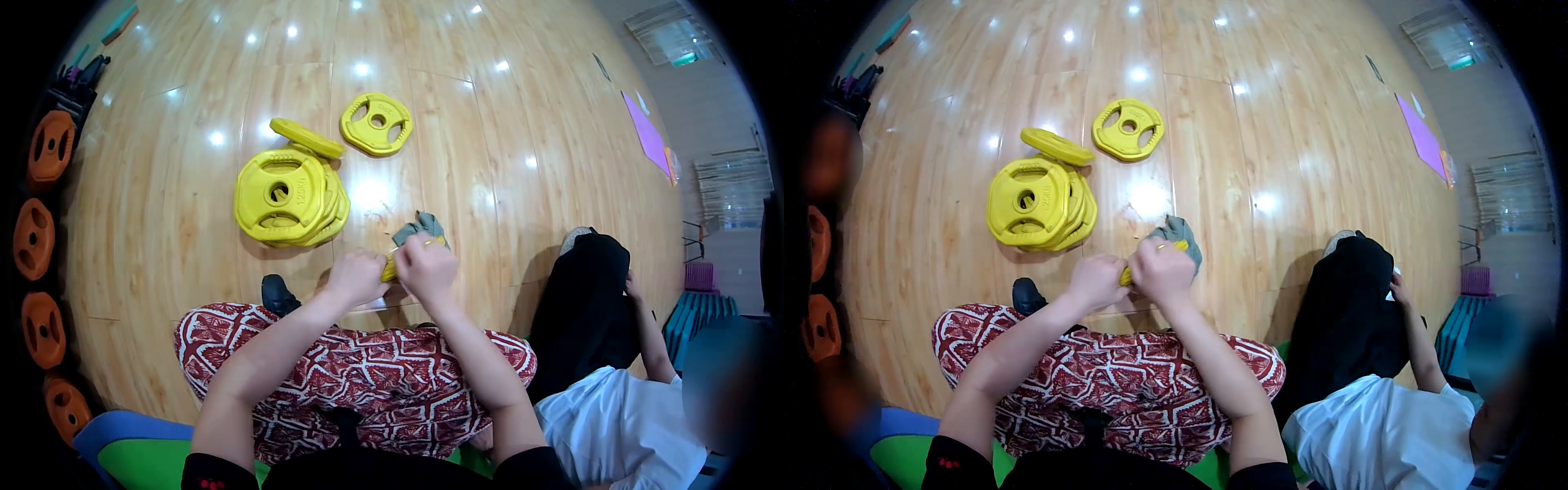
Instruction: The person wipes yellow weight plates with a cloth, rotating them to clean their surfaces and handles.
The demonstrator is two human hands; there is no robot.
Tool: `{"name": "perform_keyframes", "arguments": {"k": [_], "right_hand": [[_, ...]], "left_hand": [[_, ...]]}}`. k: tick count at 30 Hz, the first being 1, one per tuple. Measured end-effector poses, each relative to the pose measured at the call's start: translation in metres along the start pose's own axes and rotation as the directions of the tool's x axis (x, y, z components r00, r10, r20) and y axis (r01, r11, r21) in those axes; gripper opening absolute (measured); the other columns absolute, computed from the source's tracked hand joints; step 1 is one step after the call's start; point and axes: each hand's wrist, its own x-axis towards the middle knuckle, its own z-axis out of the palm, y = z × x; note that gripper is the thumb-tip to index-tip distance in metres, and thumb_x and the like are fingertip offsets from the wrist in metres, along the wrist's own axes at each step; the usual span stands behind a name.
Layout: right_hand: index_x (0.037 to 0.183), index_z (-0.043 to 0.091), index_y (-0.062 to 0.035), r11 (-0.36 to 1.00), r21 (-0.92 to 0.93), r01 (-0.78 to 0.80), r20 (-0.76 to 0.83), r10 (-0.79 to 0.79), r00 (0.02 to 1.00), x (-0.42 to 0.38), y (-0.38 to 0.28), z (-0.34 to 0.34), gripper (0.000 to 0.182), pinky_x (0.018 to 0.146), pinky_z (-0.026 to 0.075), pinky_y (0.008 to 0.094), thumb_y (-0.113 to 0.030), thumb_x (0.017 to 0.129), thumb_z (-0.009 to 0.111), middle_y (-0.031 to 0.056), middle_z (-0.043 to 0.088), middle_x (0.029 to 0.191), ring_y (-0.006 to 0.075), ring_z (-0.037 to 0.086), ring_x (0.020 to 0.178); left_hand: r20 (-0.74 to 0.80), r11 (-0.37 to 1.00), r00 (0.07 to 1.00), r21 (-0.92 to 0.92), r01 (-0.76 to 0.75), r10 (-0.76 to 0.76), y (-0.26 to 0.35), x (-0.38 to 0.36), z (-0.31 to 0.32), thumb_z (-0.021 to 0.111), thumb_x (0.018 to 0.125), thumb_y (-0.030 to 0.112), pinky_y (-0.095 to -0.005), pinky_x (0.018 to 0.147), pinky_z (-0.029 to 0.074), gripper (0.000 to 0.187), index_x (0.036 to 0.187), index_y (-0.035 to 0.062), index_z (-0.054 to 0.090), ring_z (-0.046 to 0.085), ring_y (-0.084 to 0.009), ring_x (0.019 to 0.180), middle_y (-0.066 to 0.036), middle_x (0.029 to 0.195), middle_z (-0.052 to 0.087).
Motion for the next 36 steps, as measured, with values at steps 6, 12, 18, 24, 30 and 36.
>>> {"name": "perform_keyframes", "arguments": {"k": [6,12,18,24,30,36], "right_hand": [[0.056,0.045,-0.0110,0.990,-0.105,-0.089,-0.007,0.089,0.996,0.001,-0.004,0.000,0.016,0.039,0.038,0.0320,-0.013,0.062,0.059,0.0052,0.046,0.054,0.0210,0.049,0.045],[0.055,0.042,-0.0103,0.995,0.070,0.066,-0.029,-0.064,0.998,-0.002,-0.010,0.002,0.021,0.038,0.037,0.0317,-0.015,0.063,0.060,0.0039,0.043,0.052,0.0198,0.047,0.044],[0.059,0.048,-0.0100,0.963,0.011,-0.270,0.027,0.270,0.963,0.010,0.027,-0.002,0.014,0.043,0.040,0.0352,-0.016,0.066,0.059,0.0053,0.051,0.056,0.0236,0.052,0.048],[0.061,0.050,-0.0090,0.908,0.112,-0.404,0.081,0.397,0.914,0.008,0.030,0.001,0.013,0.045,0.041,0.0352,-0.017,0.068,0.058,0.0066,0.054,0.057,0.0246,0.054,0.050],[0.061,0.050,-0.0080,0.845,0.275,-0.460,0.133,0.440,0.888,0.009,0.010,0.000,0.014,0.046,0.041,0.0338,-0.016,0.069,0.059,0.0078,0.054,0.056,0.0251,0.054,0.050],[0.059,0.048,-0.0058,0.860,0.316,-0.400,0.094,0.391,0.915,0.001,0.012,0.006,0.015,0.046,0.041,0.0351,-0.013,0.067,0.058,0.0095,0.052,0.054,0.0272,0.052,0.048]], "left_hand": [[0.048,0.998,0.997,-0.004,0.058,-0.058,0.001,-0.001,-0.001,0.063,0.060,0.026,-0.0395,0.063,0.045,0.024,0.071,0.0052,0.057,0.056,-0.0303,0.068,-0.013,0.070,0.059],[-0.042,0.995,0.999,-0.102,0.021,-0.026,-0.001,-0.003,0.006,0.063,0.063,0.020,-0.0397,0.065,0.045,0.023,0.076,0.0027,0.058,0.057,-0.0315,0.070,-0.015,0.070,0.058],[0.117,0.739,0.962,-0.620,0.266,-0.248,-0.001,-0.011,0.028,0.064,0.067,0.018,-0.0331,0.062,0.044,0.026,0.086,0.0007,0.059,0.058,-0.0275,0.066,-0.015,0.072,0.060],[0.031,0.742,0.947,-0.614,0.270,-0.319,0.002,0.000,0.022,0.061,0.066,0.017,-0.0337,0.056,0.043,0.020,0.077,0.0006,0.059,0.057,-0.0269,0.058,-0.016,0.062,0.057],[0.030,0.793,0.934,-0.518,0.320,-0.357,0.010,0.000,0.004,0.061,0.063,0.023,-0.0365,0.054,0.043,0.022,0.076,0.0043,0.061,0.057,-0.0313,0.059,-0.018,0.062,0.057],[0.035,0.812,0.950,-0.510,0.283,-0.309,0.011,0.000,0.003,0.061,0.062,0.023,-0.0369,0.054,0.043,0.023,0.075,0.0040,0.061,0.057,-0.0322,0.059,-0.018,0.061,0.056]]}}
